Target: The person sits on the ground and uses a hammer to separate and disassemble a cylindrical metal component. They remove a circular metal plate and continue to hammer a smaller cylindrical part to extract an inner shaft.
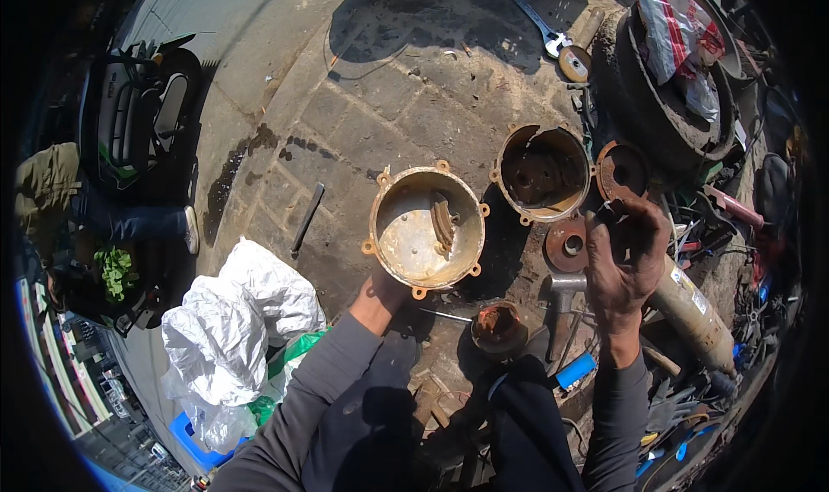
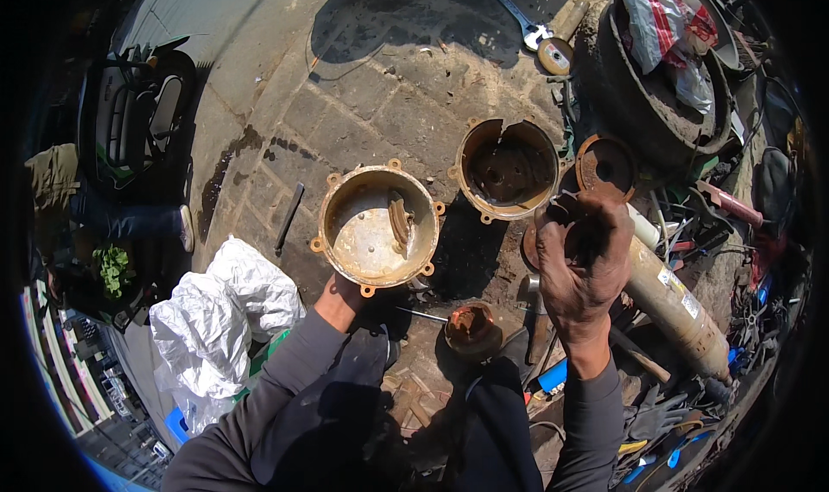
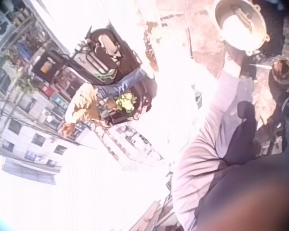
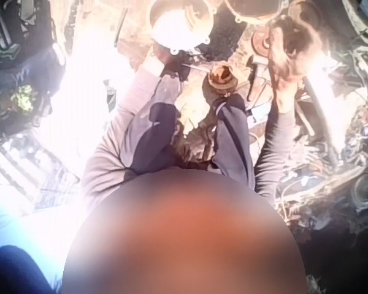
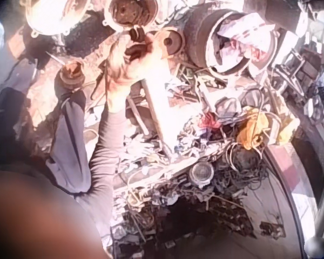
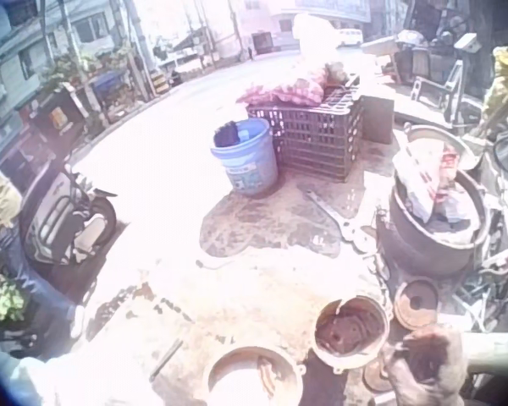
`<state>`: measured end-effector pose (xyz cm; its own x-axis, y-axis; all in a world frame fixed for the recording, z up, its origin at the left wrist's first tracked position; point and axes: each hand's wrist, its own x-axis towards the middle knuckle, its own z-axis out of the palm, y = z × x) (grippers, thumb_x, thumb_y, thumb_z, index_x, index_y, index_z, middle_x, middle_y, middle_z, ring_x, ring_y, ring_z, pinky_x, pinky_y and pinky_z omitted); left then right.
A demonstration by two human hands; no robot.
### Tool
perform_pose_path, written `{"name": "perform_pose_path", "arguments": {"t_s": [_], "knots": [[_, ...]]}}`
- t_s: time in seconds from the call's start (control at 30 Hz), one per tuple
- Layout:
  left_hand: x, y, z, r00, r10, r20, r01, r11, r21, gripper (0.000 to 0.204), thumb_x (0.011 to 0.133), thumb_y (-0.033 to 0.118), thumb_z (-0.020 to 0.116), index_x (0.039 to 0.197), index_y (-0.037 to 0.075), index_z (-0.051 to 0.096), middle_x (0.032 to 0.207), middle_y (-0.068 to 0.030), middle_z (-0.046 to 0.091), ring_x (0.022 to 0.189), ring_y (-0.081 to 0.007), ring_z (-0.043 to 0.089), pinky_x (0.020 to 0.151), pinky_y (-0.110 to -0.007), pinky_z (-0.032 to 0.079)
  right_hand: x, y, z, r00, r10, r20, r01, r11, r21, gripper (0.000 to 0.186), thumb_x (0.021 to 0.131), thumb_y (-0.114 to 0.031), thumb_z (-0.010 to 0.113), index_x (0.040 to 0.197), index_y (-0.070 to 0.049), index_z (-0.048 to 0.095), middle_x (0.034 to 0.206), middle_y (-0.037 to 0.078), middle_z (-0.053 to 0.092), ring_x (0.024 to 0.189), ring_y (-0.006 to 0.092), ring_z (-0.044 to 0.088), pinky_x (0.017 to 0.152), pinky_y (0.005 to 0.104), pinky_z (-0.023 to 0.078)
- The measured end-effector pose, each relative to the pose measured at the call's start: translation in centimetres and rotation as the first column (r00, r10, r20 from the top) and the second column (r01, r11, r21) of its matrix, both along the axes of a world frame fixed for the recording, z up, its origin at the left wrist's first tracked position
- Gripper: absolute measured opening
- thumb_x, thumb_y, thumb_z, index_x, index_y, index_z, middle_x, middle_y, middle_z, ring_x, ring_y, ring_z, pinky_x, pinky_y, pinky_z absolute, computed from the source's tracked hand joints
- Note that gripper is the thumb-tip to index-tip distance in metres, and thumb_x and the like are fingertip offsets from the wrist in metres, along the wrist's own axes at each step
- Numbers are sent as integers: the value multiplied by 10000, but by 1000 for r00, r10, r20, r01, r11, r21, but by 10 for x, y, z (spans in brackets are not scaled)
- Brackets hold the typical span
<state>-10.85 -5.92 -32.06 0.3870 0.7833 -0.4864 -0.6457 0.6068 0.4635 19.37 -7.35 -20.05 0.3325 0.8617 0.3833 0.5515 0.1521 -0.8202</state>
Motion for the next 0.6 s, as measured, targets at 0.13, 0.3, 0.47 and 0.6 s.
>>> {"name": "perform_pose_path", "arguments": {"t_s": [0.13, 0.3, 0.47, 0.6], "knots": [[-2, -1, 1, 999, -25, 43, 26, 1000, -1, 494, 1146, 320, 478, 1569, 66, 484, 1532, -160, 560, 1345, -295, 597, 1130, -463, 525, -12, 40, 10, 905, 199, 377, -90, 953, -289, 395, 890, -37, 823, 1227, 3, 621, 1076, 141, 656, 786, 219, 642, 722, 318, 543], [-9, -2, 4, 983, -59, 174, 61, 998, -6, 498, 1147, 322, 472, 1575, 67, 477, 1548, -164, 555, 1360, -305, 596, 1144, -469, 524, -30, 13, 14, 961, 236, 144, -203, 956, -213, 259, 892, -51, 820, 1099, 2, 674, 1027, 145, 691, 780, 280, 696, 669, 384, 556], [-7, -6, 16, 988, -155, 23, 155, 988, 4, 543, 1144, 350, 467, 1602, 60, 435, 1592, -173, 523, 1406, -343, 575, 1188, -500, 499, -70, 5, 4, 890, 430, 153, -347, 856, -383, 373, 887, -208, 840, 1093, 34, 644, 951, 195, 646, 768, 397, 721, 611, 453, 570], [11, 0, 17, 995, -92, -47, 95, 992, 78, 504, 1143, 336, 458, 1543, 31, 492, 1450, -157, 632, 1261, -265, 670, 1065, -415, 585, -83, -4, -15, 882, 407, 237, -248, 830, -500, 373, 886, -268, 830, 1001, 39, 652, 934, 228, 642, 769, 414, 723, 597, 471, 582]]}}
